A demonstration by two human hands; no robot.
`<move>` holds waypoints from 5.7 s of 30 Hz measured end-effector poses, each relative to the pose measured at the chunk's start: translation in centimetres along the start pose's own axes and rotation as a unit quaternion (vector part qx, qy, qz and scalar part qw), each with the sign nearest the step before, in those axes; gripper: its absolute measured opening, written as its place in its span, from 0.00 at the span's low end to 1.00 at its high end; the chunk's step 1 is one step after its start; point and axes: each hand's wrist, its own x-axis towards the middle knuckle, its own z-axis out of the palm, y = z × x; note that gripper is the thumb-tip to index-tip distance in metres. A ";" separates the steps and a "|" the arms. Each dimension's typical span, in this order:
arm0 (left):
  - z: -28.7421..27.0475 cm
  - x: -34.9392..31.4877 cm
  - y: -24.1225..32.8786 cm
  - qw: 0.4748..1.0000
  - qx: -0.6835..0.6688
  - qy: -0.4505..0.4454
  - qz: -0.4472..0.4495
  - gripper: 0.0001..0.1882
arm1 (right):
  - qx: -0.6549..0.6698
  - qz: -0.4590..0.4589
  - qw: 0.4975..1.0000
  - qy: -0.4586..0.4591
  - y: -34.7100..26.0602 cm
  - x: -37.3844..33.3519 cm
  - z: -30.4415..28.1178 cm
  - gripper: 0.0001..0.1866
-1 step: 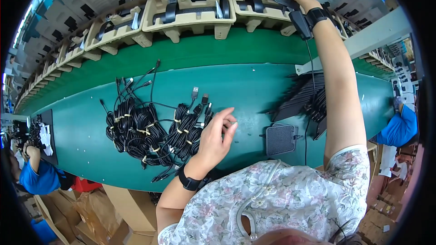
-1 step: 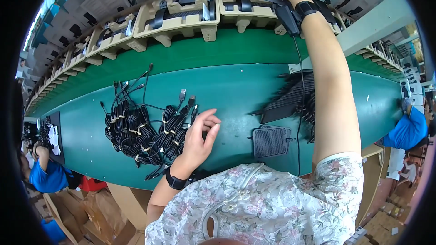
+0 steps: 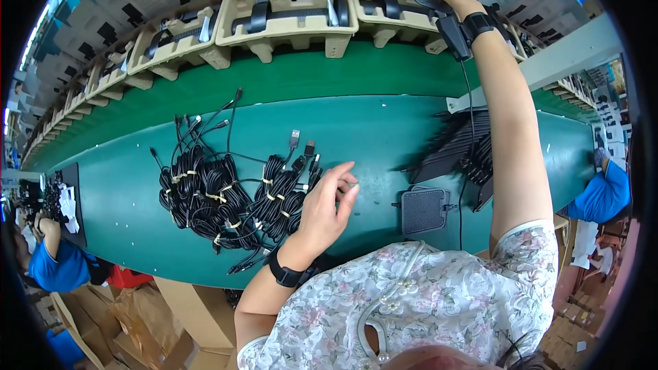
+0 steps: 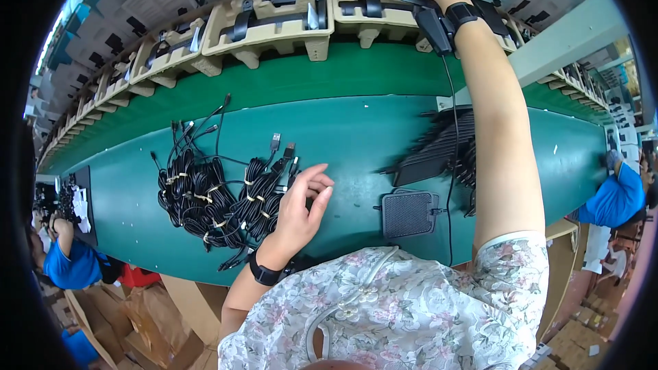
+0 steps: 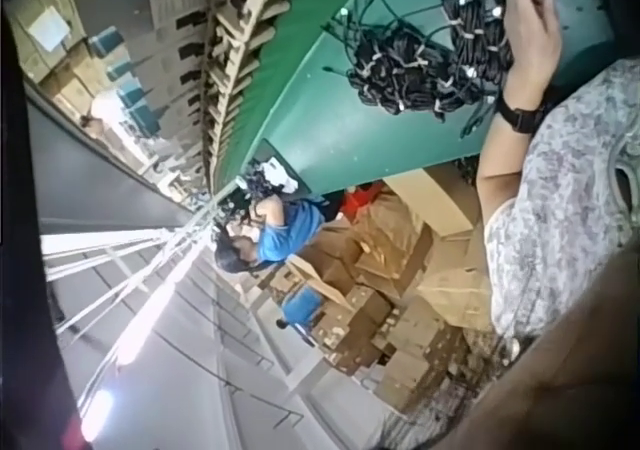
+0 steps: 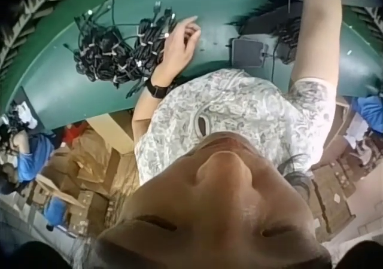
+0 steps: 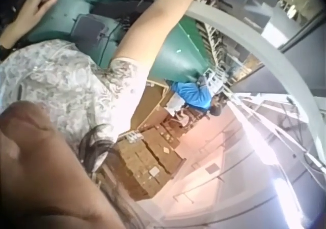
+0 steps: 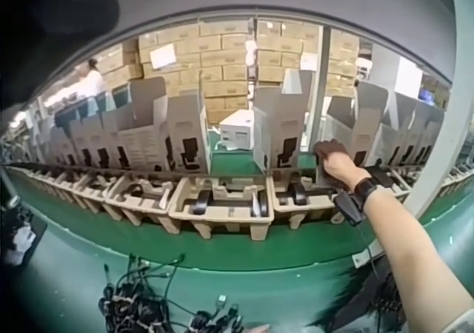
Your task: The person moves a stack of bases from a box to the table, then repeatedly picks up a cable and a base, fits the cable into the base, and places the assembled unit into a tray.
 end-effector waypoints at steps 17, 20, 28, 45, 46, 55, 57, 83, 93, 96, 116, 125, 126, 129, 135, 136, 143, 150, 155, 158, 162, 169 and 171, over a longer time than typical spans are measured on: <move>0.2 -0.6 -2.5 0.958 0.218 0.016 0.183 0.11 | 0.294 -0.213 0.921 -0.145 -28.8 -0.3 -3.4 0.09; 0.4 -0.5 -1.9 0.935 0.254 -0.074 0.235 0.09 | 0.387 -0.284 0.839 -0.258 -35.3 -2.3 -2.7 0.09; 0.8 -1.7 0.9 0.934 0.027 0.071 0.349 0.17 | 0.350 -0.308 0.789 -0.399 -35.6 -3.1 -3.0 0.08; -3.9 1.4 1.3 0.886 -0.463 0.006 -0.033 0.15 | 0.494 0.297 0.723 -0.381 -30.0 -3.9 -12.6 0.10; -3.5 1.3 1.3 0.824 -0.563 -0.027 -0.060 0.15 | 0.420 0.120 0.861 -0.259 -30.8 -4.5 -12.0 0.13; -2.0 1.6 1.1 0.876 -0.456 -0.001 -0.155 0.15 | 0.179 -0.311 0.896 -0.260 -30.5 -6.3 -14.1 0.30; -0.9 1.2 0.0 0.901 -0.414 -0.046 -0.123 0.16 | 0.160 -0.323 0.883 -0.300 -30.2 -6.6 -14.8 0.29; -2.5 2.2 -2.4 0.935 -0.337 -0.030 -0.104 0.18 | -0.131 0.160 0.940 -0.271 -7.2 1.3 -5.4 0.18; -3.1 2.4 -3.1 0.941 -0.318 0.003 -0.114 0.15 | -0.252 0.112 0.913 -0.301 -6.1 1.3 3.6 0.11; -3.0 2.3 -3.8 0.941 -0.320 0.017 -0.106 0.15 | -0.160 0.212 0.933 -0.244 -6.5 -0.6 5.0 0.12; -2.4 2.8 -4.3 0.942 -0.317 0.010 -0.108 0.14 | -0.024 0.107 0.973 -0.205 -2.8 -4.1 4.8 0.16; -2.3 2.9 -3.8 0.953 -0.274 -0.017 -0.130 0.13 | 0.063 -0.006 0.950 -0.305 -16.1 -9.2 -11.4 0.15; -2.4 2.7 -4.0 0.958 -0.260 -0.013 -0.122 0.13 | 0.078 -0.031 0.930 -0.358 -18.4 -10.6 -13.4 0.17; -2.5 2.3 -3.9 0.967 -0.232 -0.009 -0.109 0.13 | 0.065 -0.060 0.829 -0.553 -23.8 -14.0 -17.8 0.28; -1.8 2.8 -3.7 0.972 -0.214 -0.008 -0.094 0.13 | 0.055 -0.035 0.857 -0.511 -25.9 -20.8 -17.8 0.42; -1.8 2.8 -3.6 0.974 -0.205 -0.005 -0.091 0.13 | 0.051 -0.022 0.858 -0.510 -26.1 -20.8 -17.7 0.45; 0.0 1.7 -2.8 0.991 -0.103 -0.042 0.070 0.22 | 0.201 -0.017 0.901 -0.384 -26.9 -19.5 -16.5 0.41; -0.3 1.6 -2.2 0.989 -0.123 -0.030 0.078 0.29 | 0.267 0.064 0.912 -0.305 -24.6 -14.5 -13.1 0.15; -1.0 1.8 -2.1 0.986 -0.165 0.015 0.031 0.27 | 0.261 0.247 0.930 -0.077 -16.4 -6.2 -8.0 0.12; -1.1 1.7 -2.5 0.988 -0.152 0.008 0.026 0.27 | 0.344 0.303 0.888 0.032 -10.4 -3.6 -2.2 0.11; -0.8 1.7 -2.6 0.991 -0.125 0.003 0.037 0.26 | 0.358 0.359 0.861 0.038 -5.2 -4.5 3.4 0.12; -1.3 1.2 -1.7 0.996 -0.088 0.015 0.020 0.23 | -0.131 0.209 0.956 -0.159 -5.5 -3.6 3.3 0.14; -1.4 1.2 -1.1 0.998 -0.061 -0.025 0.013 0.19 | -0.116 0.130 0.980 -0.096 -10.1 -2.0 1.8 0.12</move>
